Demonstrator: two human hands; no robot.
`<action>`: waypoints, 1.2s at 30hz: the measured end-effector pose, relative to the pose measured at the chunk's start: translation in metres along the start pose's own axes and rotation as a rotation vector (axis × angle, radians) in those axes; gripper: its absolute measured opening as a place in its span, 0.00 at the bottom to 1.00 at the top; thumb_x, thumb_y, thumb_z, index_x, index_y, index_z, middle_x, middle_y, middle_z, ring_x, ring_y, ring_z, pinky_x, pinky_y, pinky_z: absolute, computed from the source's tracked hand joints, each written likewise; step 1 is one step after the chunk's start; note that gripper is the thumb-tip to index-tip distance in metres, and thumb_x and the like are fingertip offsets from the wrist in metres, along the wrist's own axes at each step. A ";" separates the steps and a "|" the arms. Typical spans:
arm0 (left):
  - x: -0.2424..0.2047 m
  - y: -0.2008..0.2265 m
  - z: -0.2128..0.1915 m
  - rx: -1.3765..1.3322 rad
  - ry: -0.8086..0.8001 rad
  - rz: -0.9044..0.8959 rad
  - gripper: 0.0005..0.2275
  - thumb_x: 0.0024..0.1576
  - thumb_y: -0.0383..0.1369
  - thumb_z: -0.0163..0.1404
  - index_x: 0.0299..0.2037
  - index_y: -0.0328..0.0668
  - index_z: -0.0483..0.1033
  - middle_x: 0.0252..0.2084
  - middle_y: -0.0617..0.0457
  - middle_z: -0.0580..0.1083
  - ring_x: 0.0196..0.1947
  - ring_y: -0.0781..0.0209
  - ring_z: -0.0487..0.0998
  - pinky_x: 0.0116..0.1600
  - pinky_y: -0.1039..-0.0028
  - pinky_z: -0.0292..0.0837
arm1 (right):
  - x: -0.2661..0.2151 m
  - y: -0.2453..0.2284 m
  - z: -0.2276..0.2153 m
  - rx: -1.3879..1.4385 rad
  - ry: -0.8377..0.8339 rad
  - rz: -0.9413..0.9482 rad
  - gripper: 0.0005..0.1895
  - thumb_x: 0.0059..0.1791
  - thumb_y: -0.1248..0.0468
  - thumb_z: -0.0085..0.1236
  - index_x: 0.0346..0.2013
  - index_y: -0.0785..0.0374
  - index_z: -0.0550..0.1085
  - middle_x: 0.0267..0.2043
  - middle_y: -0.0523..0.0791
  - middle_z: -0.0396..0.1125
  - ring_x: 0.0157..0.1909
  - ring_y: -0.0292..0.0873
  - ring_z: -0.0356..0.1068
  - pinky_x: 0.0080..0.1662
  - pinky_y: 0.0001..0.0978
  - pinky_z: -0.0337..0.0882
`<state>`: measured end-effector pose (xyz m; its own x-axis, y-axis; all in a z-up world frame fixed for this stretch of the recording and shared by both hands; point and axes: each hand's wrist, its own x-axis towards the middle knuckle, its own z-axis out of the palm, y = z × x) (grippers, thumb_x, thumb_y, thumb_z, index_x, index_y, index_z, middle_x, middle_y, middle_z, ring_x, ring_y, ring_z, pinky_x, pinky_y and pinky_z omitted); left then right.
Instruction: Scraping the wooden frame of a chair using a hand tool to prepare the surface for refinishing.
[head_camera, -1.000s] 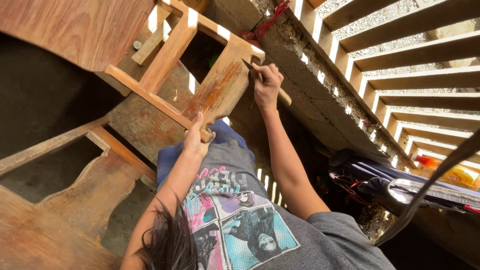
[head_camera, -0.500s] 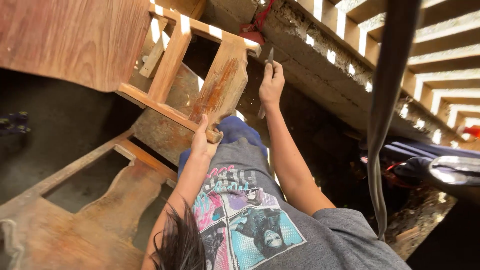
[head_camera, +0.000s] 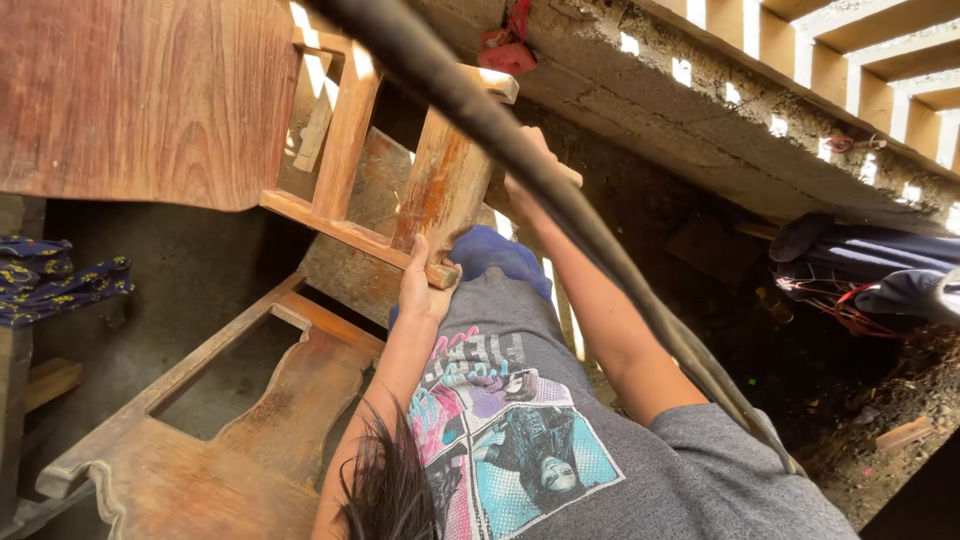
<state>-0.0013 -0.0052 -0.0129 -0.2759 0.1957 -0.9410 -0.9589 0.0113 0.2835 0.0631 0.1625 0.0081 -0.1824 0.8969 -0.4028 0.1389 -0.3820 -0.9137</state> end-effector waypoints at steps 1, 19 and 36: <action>0.002 -0.001 -0.002 -0.001 -0.003 0.004 0.17 0.42 0.43 0.56 0.34 0.45 0.66 0.28 0.48 0.65 0.24 0.60 0.68 0.40 0.64 0.69 | 0.000 -0.002 -0.002 -0.059 -0.024 -0.093 0.02 0.41 0.64 0.48 0.25 0.57 0.69 0.24 0.41 0.60 0.29 0.34 0.60 0.42 0.24 0.60; 0.005 -0.004 -0.001 -0.005 -0.030 0.017 0.18 0.43 0.42 0.56 0.39 0.48 0.65 0.31 0.49 0.64 0.25 0.60 0.67 0.39 0.64 0.70 | 0.017 -0.019 -0.027 -0.562 -0.110 -0.829 0.06 0.42 0.67 0.50 0.32 0.52 0.70 0.25 0.37 0.59 0.31 0.36 0.61 0.36 0.25 0.65; -0.033 0.001 0.013 0.017 -0.229 0.105 0.16 0.49 0.43 0.45 0.38 0.37 0.65 0.22 0.53 0.66 0.18 0.68 0.65 0.24 0.82 0.63 | 0.034 0.000 -0.045 -0.182 -0.031 -0.385 0.10 0.39 0.68 0.47 0.33 0.67 0.71 0.30 0.43 0.68 0.27 0.35 0.63 0.32 0.22 0.64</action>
<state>0.0074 0.0008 0.0204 -0.3502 0.4135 -0.8405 -0.9240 -0.0052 0.3824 0.1006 0.2027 -0.0033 -0.2834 0.9583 -0.0378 0.2240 0.0278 -0.9742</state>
